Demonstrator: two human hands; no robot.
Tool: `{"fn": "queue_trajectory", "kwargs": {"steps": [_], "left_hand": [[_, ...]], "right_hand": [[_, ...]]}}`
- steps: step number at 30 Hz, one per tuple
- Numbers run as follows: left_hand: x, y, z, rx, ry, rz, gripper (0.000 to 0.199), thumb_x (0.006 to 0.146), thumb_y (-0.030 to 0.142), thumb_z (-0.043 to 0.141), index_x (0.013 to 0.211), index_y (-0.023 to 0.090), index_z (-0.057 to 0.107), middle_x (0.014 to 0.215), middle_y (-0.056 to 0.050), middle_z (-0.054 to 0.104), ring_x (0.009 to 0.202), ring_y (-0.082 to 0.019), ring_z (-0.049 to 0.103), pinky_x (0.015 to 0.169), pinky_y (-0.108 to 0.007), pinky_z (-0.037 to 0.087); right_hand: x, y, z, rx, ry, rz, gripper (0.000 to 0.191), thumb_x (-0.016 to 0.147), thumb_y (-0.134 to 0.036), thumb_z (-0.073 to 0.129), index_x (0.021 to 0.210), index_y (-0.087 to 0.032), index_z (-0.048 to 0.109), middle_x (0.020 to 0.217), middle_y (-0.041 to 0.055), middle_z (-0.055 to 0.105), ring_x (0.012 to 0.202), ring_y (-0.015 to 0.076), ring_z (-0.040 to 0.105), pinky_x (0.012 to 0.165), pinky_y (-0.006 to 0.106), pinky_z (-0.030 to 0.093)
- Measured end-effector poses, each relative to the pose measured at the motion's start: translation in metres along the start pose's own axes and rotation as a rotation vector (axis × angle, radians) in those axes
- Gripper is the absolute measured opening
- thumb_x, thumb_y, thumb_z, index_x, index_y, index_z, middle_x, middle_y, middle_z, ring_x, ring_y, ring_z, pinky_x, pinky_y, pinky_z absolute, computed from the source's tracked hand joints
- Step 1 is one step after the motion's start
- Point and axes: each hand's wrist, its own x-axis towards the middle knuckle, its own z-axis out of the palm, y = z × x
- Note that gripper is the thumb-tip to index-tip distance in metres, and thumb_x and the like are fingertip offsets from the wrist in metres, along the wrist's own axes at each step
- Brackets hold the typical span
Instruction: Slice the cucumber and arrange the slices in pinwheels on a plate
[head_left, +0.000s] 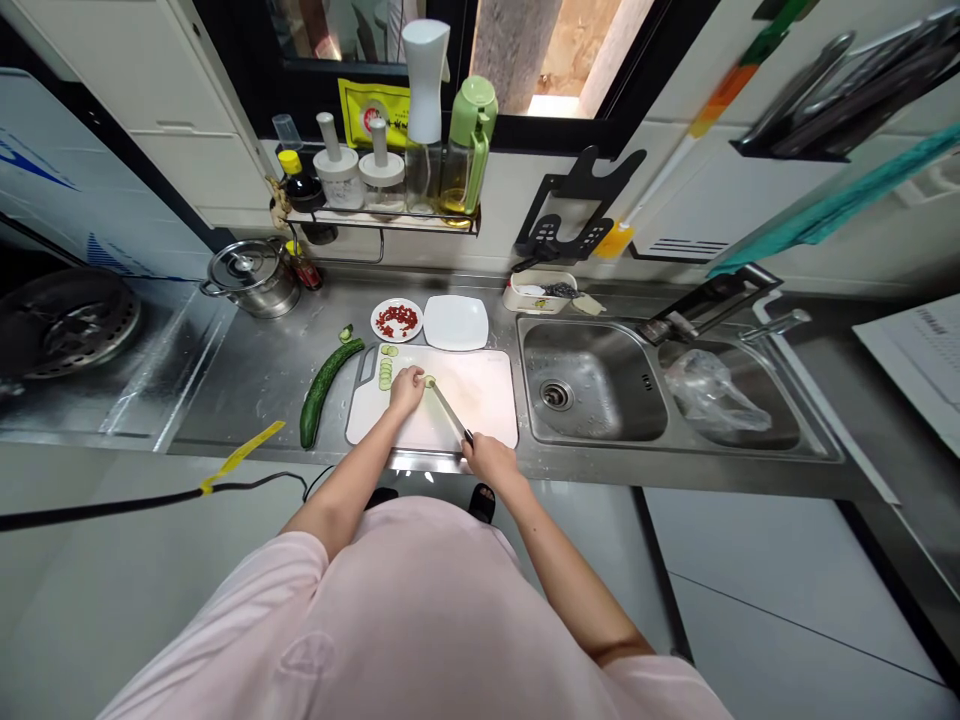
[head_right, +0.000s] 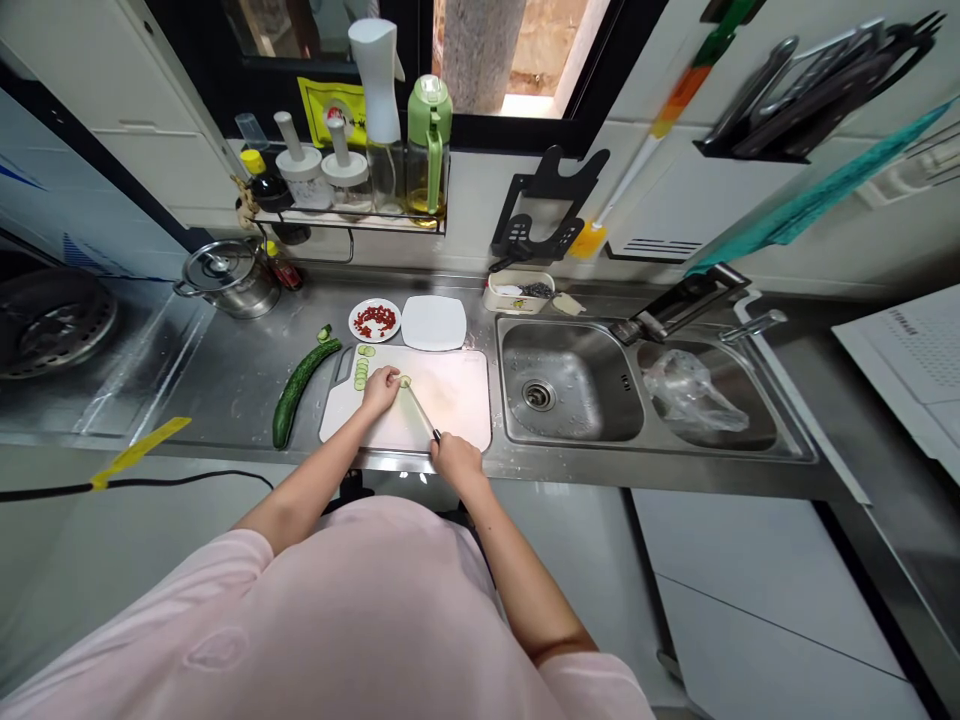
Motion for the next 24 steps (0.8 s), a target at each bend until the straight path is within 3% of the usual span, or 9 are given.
{"fn": "queue_trajectory", "kwargs": {"steps": [5, 14, 24], "left_hand": [[-0.005, 0.001, 0.0, 0.008, -0.019, 0.032, 0.021, 0.079, 0.026, 0.06, 0.098, 0.019, 0.065, 0.093, -0.005, 0.059, 0.079, -0.015, 0.056, 0.076, -0.026, 0.043], [-0.006, 0.007, -0.005, 0.026, -0.049, 0.01, 0.02, 0.078, 0.02, 0.059, 0.098, 0.02, 0.065, 0.094, -0.005, 0.059, 0.081, -0.016, 0.056, 0.078, -0.026, 0.043], [-0.005, 0.003, -0.002, 0.043, -0.028, 0.048, 0.023, 0.079, 0.022, 0.058, 0.101, 0.019, 0.065, 0.09, -0.005, 0.058, 0.08, -0.016, 0.056, 0.077, -0.026, 0.043]], "right_hand": [[-0.002, 0.001, 0.003, 0.006, -0.008, 0.012, 0.043, 0.093, -0.044, 0.031, 0.106, -0.016, 0.062, 0.104, 0.0143, 0.067, 0.098, 0.0267, 0.063, 0.078, 0.034, 0.044], [0.005, -0.009, -0.004, -0.011, 0.005, 0.013, 0.04, 0.094, -0.04, 0.034, 0.108, -0.016, 0.062, 0.106, 0.0145, 0.067, 0.099, 0.0251, 0.063, 0.08, 0.032, 0.044], [0.0, -0.003, -0.004, -0.013, 0.002, 0.004, 0.041, 0.094, -0.04, 0.034, 0.108, -0.015, 0.063, 0.106, 0.0146, 0.067, 0.099, 0.0247, 0.063, 0.081, 0.032, 0.043]]}}
